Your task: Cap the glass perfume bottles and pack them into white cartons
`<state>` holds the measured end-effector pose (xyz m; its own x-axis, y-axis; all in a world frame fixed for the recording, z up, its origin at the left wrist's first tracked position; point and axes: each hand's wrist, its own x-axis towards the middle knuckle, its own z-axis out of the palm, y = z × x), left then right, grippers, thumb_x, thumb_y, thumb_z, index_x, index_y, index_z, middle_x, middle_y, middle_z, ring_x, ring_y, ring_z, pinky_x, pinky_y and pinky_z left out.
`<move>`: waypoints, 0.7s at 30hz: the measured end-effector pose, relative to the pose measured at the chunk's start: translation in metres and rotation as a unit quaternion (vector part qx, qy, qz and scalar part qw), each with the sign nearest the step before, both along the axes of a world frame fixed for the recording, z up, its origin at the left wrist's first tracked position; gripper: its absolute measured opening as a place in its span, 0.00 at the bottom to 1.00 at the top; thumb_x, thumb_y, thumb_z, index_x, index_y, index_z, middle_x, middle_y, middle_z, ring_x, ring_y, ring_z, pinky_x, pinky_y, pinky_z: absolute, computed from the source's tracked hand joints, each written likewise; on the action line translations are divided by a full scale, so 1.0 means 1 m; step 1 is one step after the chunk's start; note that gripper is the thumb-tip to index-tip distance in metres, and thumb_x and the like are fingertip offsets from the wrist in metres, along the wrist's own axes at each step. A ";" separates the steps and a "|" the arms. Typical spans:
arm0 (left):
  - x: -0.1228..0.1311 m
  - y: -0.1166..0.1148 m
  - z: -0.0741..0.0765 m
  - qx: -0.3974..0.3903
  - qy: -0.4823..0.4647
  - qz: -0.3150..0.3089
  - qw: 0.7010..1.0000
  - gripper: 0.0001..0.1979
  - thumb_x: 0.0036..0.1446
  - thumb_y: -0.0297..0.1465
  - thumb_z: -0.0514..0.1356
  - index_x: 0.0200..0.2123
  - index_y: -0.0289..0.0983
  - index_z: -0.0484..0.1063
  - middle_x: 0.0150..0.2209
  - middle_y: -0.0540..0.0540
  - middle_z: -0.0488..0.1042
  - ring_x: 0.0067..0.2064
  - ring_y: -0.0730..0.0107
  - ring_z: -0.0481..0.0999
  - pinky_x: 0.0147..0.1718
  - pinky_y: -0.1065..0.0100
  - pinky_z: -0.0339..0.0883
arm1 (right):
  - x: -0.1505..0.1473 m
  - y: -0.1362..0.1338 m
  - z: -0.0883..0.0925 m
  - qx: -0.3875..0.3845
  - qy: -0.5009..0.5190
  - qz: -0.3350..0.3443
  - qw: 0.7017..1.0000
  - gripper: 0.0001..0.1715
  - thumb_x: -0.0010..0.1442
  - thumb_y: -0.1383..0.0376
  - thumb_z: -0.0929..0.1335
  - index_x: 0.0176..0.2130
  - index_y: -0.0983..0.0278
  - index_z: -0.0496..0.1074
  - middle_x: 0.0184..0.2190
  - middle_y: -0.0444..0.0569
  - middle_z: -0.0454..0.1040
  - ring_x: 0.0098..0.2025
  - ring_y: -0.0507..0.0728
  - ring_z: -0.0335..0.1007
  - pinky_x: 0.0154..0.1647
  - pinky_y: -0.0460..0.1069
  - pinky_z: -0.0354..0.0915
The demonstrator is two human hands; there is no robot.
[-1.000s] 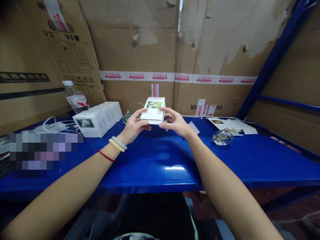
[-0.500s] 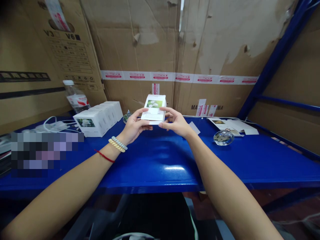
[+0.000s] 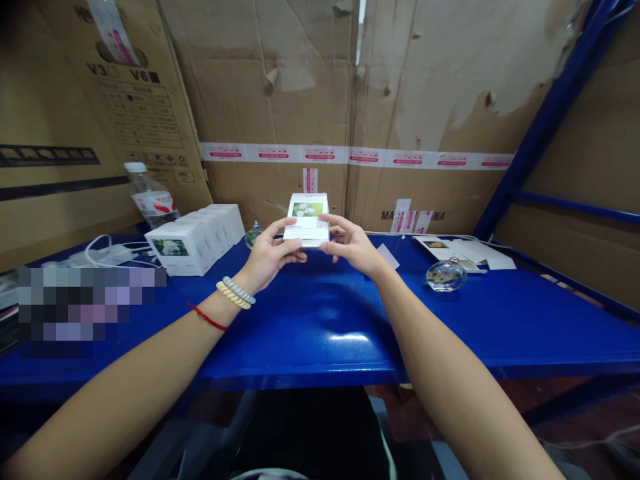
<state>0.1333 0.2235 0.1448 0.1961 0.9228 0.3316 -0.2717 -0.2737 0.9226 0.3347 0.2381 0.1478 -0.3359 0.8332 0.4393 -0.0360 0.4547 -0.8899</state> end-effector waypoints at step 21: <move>0.001 0.006 -0.010 0.109 0.054 0.039 0.992 0.36 0.44 0.47 0.70 0.53 0.36 0.66 0.35 0.45 0.77 0.24 0.74 0.75 0.26 0.70 0.73 | -0.001 -0.004 0.001 0.037 -0.007 -0.017 0.999 0.41 0.45 0.55 0.78 0.55 0.60 0.66 0.36 0.47 0.74 0.31 0.49 0.68 0.23 0.42 0.67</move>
<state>0.1347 0.2296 0.1352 0.1719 0.8449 0.5065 -0.1451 -0.4868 0.8614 0.3341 0.2340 0.1485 -0.3137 0.8096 0.4961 -0.0078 0.5202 -0.8540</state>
